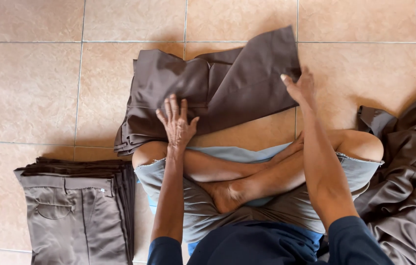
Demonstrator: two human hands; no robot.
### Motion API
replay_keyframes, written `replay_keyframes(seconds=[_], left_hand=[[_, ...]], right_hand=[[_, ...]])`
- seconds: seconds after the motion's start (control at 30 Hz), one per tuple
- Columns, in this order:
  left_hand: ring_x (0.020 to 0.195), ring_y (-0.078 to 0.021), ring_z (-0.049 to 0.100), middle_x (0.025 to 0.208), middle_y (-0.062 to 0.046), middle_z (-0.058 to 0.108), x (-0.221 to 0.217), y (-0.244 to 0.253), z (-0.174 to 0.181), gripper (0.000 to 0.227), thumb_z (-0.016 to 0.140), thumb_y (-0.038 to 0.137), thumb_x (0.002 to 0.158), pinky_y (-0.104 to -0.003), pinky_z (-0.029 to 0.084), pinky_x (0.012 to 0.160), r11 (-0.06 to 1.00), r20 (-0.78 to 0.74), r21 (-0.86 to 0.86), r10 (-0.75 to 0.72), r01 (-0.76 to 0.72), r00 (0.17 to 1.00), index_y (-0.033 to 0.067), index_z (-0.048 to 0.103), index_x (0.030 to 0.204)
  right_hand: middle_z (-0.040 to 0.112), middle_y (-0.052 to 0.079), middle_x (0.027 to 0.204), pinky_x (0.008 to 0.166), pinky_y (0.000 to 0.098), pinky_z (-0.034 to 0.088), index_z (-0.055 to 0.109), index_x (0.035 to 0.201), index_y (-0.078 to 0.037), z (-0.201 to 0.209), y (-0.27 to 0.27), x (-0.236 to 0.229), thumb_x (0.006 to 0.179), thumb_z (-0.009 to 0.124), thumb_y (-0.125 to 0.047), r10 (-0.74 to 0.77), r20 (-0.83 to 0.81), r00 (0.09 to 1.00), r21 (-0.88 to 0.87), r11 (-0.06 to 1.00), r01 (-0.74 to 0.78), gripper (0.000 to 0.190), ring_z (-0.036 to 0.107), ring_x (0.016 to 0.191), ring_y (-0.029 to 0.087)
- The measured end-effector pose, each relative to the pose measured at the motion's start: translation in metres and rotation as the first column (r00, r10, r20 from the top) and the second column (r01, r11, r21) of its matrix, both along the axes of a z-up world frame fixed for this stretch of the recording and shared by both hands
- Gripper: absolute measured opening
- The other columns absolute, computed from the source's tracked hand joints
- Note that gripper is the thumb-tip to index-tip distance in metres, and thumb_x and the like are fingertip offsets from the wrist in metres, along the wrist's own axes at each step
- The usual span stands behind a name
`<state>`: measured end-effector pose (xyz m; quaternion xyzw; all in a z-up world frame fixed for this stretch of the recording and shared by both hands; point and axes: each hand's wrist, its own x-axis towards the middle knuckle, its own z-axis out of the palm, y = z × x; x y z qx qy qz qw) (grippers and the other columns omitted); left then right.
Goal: A person sitting on the floor folds brown trousers and fabric pieces, stacking them neatly.
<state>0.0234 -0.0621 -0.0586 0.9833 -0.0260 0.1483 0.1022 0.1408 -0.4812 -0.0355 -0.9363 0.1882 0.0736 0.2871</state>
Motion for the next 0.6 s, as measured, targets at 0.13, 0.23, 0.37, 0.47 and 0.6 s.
replay_keyframes(seconds=[0.13, 0.23, 0.37, 0.47, 0.6], left_hand=[[0.155, -0.0414, 0.026, 0.165, -0.020, 0.034, -0.009, -0.008, -0.010, 0.097, 0.079, 0.059, 0.074, -0.075, 0.018, 0.117, 0.999, -0.408, -0.013, -0.041, 0.039, 0.912, 0.0189, 0.046, 0.156], [0.156, -0.0400, 0.022, 0.168, -0.018, 0.028, -0.015, -0.010, -0.019, 0.099, 0.063, 0.078, 0.079, -0.076, 0.021, 0.115, 0.998, -0.572, 0.056, 0.007, 0.030, 0.820, 0.0203, 0.044, 0.157], [0.114, -0.0347, 0.055, 0.134, -0.007, 0.057, 0.028, -0.020, -0.045, 0.052, 0.073, 0.054, 0.085, -0.065, 0.042, 0.096, 0.997, -0.355, 0.080, 0.052, -0.025, 0.934, 0.0260, 0.066, 0.128], [0.083, -0.0325, 0.077, 0.130, -0.006, 0.059, 0.078, -0.039, -0.030, 0.045, 0.065, 0.042, 0.097, -0.054, 0.056, 0.081, 0.994, -0.115, -0.044, 0.091, -0.097, 0.989, 0.0240, 0.055, 0.137], [0.075, -0.0365, 0.076, 0.124, -0.012, 0.061, 0.147, -0.029, -0.112, 0.015, 0.065, 0.013, 0.092, -0.053, 0.058, 0.073, 0.996, -0.150, -0.059, 0.057, -0.066, 0.987, 0.0148, 0.070, 0.107]], right_hand=[[0.047, 0.022, 0.154, 0.108, 0.0685, 0.040, 0.033, 0.159, -0.011, -0.045, -0.010, -0.031, 0.097, 0.070, -0.035, -0.067, -0.209, 0.976, -0.156, 0.987, 0.034, 0.075, 0.045, 0.143, 0.041], [0.055, 0.030, 0.145, 0.107, 0.0635, 0.044, 0.037, 0.153, -0.004, 0.006, -0.019, -0.064, 0.089, 0.066, -0.046, 0.068, -0.421, 0.904, -0.077, 0.991, -0.110, 0.082, 0.051, 0.135, 0.046], [0.062, 0.033, 0.131, 0.091, 0.0600, 0.052, 0.048, 0.149, 0.003, -0.024, -0.053, -0.080, 0.082, 0.071, -0.046, -0.008, -0.334, 0.943, 0.004, 1.000, 0.010, 0.086, 0.061, 0.120, 0.048], [0.066, 0.030, 0.122, 0.085, 0.0583, 0.055, 0.057, 0.137, -0.002, -0.102, -0.082, -0.069, 0.091, 0.069, -0.064, -0.112, -0.169, 0.979, 0.037, 0.992, 0.120, 0.078, 0.064, 0.114, 0.047], [0.070, 0.020, 0.108, 0.080, 0.0525, 0.058, 0.069, 0.125, -0.005, -0.126, -0.097, -0.060, 0.084, 0.075, -0.043, -0.183, -0.171, 0.968, 0.100, 0.974, 0.201, 0.056, 0.069, 0.104, 0.041]])
